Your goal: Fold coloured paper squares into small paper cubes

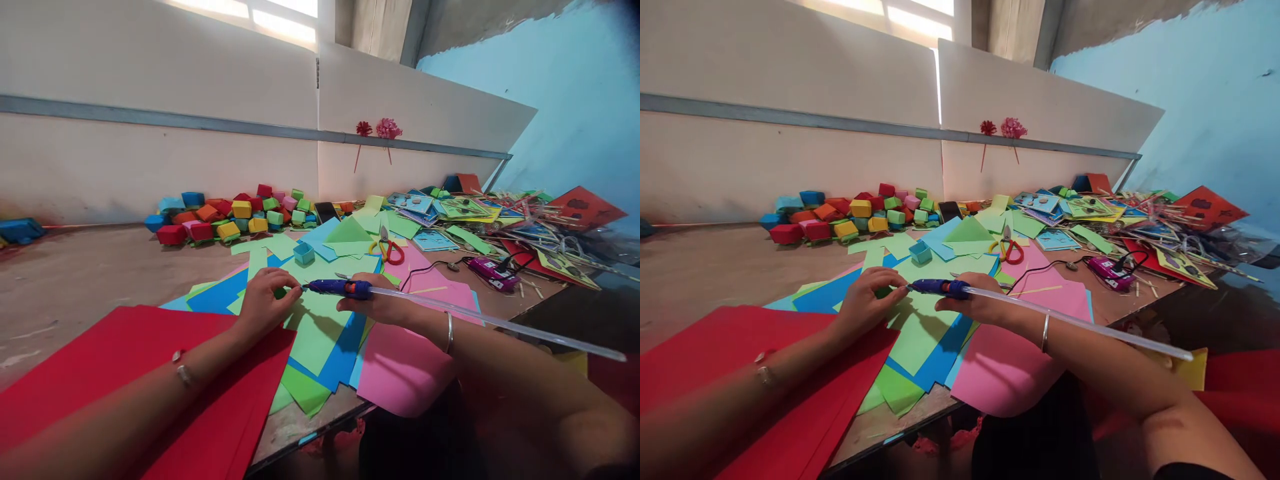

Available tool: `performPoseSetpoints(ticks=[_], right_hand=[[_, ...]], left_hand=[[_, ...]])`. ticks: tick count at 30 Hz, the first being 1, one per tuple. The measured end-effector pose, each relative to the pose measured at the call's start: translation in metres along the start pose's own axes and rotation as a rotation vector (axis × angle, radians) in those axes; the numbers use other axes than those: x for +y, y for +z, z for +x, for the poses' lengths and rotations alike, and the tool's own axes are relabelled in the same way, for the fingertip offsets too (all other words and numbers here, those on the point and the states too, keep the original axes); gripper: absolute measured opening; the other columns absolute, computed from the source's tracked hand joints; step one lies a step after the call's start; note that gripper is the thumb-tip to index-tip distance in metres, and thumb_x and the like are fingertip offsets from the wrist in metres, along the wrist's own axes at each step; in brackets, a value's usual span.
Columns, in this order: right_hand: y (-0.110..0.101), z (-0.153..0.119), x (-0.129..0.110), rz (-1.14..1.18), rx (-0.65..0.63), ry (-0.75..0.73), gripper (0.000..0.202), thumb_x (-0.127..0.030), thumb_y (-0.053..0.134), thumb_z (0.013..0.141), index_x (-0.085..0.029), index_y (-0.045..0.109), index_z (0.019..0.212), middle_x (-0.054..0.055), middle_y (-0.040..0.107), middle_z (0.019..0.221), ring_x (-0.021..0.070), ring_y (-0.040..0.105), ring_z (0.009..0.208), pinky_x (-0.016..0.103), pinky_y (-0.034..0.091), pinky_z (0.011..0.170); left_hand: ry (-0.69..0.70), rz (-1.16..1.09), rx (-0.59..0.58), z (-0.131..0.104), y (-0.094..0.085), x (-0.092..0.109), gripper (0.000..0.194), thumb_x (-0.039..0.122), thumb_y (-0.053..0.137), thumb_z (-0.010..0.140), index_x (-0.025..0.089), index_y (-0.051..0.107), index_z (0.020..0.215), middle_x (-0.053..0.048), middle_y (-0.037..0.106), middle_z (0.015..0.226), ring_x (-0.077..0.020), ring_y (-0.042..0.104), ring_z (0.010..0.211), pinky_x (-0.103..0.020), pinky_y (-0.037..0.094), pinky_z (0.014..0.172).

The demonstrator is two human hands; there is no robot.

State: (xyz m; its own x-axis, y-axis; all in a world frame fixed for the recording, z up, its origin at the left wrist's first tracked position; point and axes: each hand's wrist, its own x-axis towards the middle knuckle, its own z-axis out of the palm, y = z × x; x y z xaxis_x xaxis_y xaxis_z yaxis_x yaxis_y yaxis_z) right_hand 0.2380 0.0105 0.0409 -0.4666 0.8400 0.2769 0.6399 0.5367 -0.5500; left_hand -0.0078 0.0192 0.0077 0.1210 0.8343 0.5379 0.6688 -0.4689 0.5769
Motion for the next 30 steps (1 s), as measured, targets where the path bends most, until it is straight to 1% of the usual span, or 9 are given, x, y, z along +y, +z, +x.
performPoseSetpoints(ticks=[5, 11, 15, 20, 25, 27, 30], right_hand=[[0.002, -0.001, 0.003, 0.013, 0.003, -0.012, 0.033, -0.044, 0.075, 0.080, -0.021, 0.059, 0.062, -0.003, 0.052, 0.063, 0.0122, 0.045, 0.062, 0.026, 0.029, 0.056], [0.003, -0.004, 0.010, -0.004, -0.014, -0.008, 0.038, -0.048, 0.077, 0.077, -0.021, 0.058, 0.059, -0.004, 0.051, 0.061, 0.0106, 0.044, 0.058, 0.025, 0.027, 0.053], [0.002, -0.008, 0.014, 0.007, -0.013, -0.021, 0.038, -0.047, 0.078, 0.076, -0.021, 0.057, 0.058, -0.004, 0.051, 0.061, 0.0107, 0.046, 0.058, 0.025, 0.028, 0.052], [-0.002, -0.006, 0.008, -0.002, 0.019, -0.037, 0.037, -0.050, 0.073, 0.079, -0.021, 0.060, 0.061, -0.003, 0.051, 0.061, 0.0106, 0.045, 0.058, 0.025, 0.028, 0.053], [0.002, -0.001, 0.001, -0.024, -0.002, 0.000, 0.035, -0.044, 0.079, 0.075, -0.020, 0.058, 0.061, -0.004, 0.053, 0.063, 0.0101, 0.046, 0.058, 0.024, 0.027, 0.053], [0.004, -0.003, 0.005, -0.030, -0.009, -0.011, 0.036, -0.044, 0.079, 0.075, -0.020, 0.057, 0.059, -0.004, 0.052, 0.062, 0.0103, 0.046, 0.058, 0.024, 0.028, 0.053], [0.001, -0.010, 0.017, -0.024, 0.004, -0.036, 0.036, -0.047, 0.077, 0.076, -0.021, 0.058, 0.059, -0.004, 0.052, 0.060, 0.0109, 0.046, 0.056, 0.025, 0.028, 0.052]], left_hand=[[-0.005, -0.001, -0.009, 0.000, 0.000, -0.001, 0.021, 0.038, 0.058, 0.076, 0.023, 0.071, 0.067, -0.005, 0.075, 0.079, -0.0269, 0.064, 0.094, -0.041, 0.048, 0.087], [0.000, 0.008, -0.027, 0.001, -0.001, -0.001, 0.021, 0.038, 0.059, 0.076, 0.024, 0.072, 0.068, -0.005, 0.076, 0.081, -0.0263, 0.065, 0.094, -0.040, 0.049, 0.087], [-0.006, 0.000, -0.023, 0.000, -0.001, -0.001, 0.020, 0.039, 0.060, 0.076, 0.024, 0.072, 0.068, -0.005, 0.076, 0.081, -0.0264, 0.065, 0.095, -0.040, 0.049, 0.087], [0.004, -0.009, -0.007, 0.000, 0.001, -0.003, 0.021, 0.039, 0.060, 0.075, 0.024, 0.072, 0.067, -0.005, 0.076, 0.079, -0.0262, 0.065, 0.094, -0.040, 0.049, 0.088], [0.006, -0.025, -0.018, 0.000, 0.000, -0.003, 0.021, 0.040, 0.061, 0.075, 0.024, 0.073, 0.068, -0.005, 0.076, 0.080, -0.0264, 0.064, 0.093, -0.041, 0.048, 0.088], [0.003, -0.024, -0.030, 0.000, -0.001, -0.003, 0.021, 0.041, 0.061, 0.076, 0.025, 0.073, 0.068, -0.004, 0.076, 0.080, -0.0261, 0.064, 0.094, -0.041, 0.048, 0.089], [0.000, -0.017, -0.040, 0.000, -0.001, -0.002, 0.022, 0.041, 0.060, 0.076, 0.025, 0.073, 0.069, -0.004, 0.077, 0.081, -0.0261, 0.064, 0.095, -0.041, 0.048, 0.089]])
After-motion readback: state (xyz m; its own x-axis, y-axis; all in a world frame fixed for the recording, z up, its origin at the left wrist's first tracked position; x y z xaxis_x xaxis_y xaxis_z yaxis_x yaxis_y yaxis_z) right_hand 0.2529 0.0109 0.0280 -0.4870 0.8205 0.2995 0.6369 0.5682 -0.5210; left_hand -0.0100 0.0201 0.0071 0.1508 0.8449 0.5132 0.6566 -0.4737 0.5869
